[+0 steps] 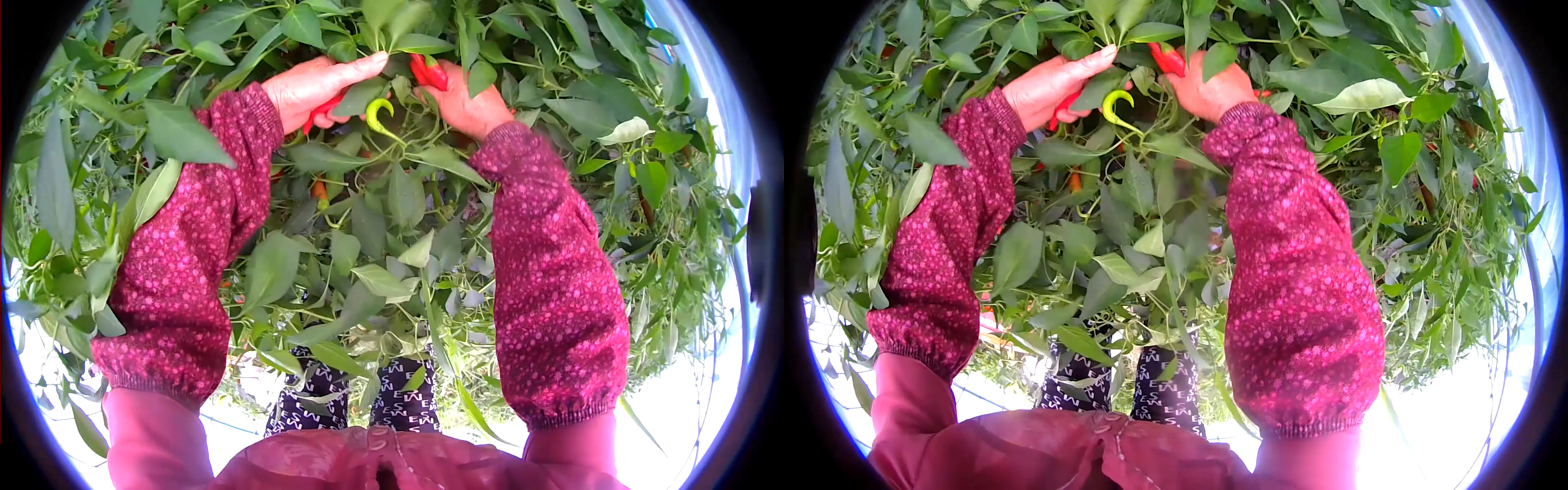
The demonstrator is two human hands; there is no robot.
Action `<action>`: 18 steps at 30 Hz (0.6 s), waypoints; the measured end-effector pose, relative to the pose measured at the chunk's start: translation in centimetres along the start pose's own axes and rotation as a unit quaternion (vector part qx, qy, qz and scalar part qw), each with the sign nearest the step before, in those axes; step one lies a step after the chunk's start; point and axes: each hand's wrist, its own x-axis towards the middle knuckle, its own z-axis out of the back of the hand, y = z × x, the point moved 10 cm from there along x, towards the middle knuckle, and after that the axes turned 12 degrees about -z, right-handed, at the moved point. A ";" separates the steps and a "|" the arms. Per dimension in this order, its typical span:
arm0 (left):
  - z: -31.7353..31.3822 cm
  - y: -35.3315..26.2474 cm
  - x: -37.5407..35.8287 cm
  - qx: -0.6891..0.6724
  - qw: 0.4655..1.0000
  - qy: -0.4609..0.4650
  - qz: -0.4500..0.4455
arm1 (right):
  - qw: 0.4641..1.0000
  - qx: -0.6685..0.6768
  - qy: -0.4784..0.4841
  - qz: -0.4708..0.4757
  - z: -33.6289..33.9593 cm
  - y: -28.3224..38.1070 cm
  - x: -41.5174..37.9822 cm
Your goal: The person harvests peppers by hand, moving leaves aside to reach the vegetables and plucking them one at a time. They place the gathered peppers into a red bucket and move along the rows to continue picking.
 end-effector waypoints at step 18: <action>-6.2 -1.1 -9.7 -0.076 0.991 0.031 -0.104 | 0.513 0.826 0.201 -0.120 -2.6 4.1 -18.9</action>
